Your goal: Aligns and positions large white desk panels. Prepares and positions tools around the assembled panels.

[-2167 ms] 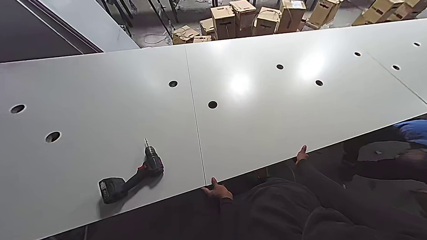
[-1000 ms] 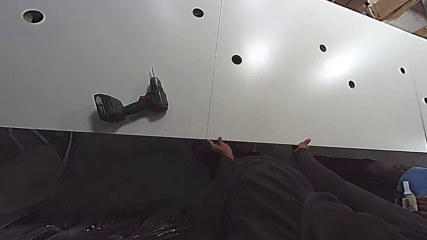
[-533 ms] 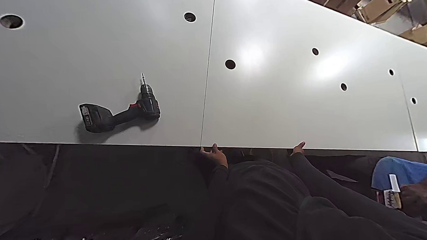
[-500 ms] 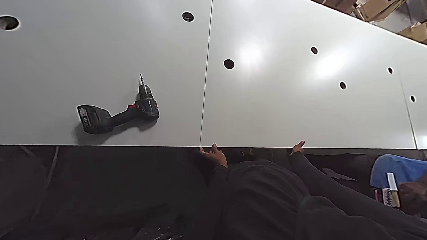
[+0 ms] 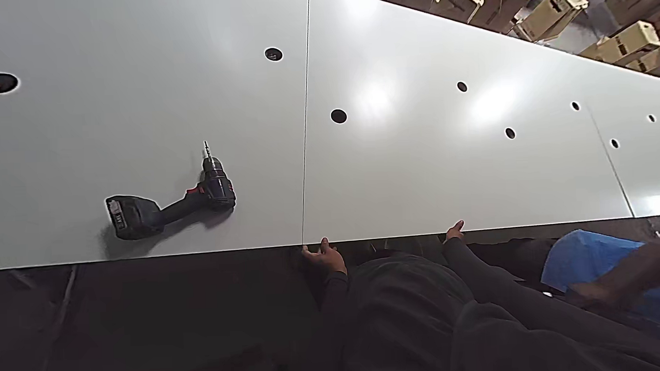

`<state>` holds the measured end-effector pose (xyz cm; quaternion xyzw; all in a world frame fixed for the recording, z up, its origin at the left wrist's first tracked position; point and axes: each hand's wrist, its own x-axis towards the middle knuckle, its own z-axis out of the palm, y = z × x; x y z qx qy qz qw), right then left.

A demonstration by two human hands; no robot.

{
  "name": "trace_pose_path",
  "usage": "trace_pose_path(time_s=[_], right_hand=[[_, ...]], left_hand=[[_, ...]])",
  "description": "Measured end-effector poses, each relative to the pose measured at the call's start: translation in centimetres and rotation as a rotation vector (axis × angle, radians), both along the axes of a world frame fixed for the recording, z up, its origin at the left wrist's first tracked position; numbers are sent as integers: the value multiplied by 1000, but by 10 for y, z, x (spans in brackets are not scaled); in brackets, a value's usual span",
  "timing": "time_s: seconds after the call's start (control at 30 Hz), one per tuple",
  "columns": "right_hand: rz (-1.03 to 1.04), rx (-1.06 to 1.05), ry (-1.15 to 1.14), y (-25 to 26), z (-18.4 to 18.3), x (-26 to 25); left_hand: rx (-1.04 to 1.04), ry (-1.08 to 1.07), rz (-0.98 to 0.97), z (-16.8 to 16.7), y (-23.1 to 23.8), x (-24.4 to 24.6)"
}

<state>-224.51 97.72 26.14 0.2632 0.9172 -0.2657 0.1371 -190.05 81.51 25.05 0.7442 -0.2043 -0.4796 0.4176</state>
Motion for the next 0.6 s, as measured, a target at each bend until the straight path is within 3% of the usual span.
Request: trace_pose_path(time_s=[0.6], right_hand=[[35, -24, -3, 1, 3, 4]], left_hand=[[23, 45, -99, -6, -7, 13]])
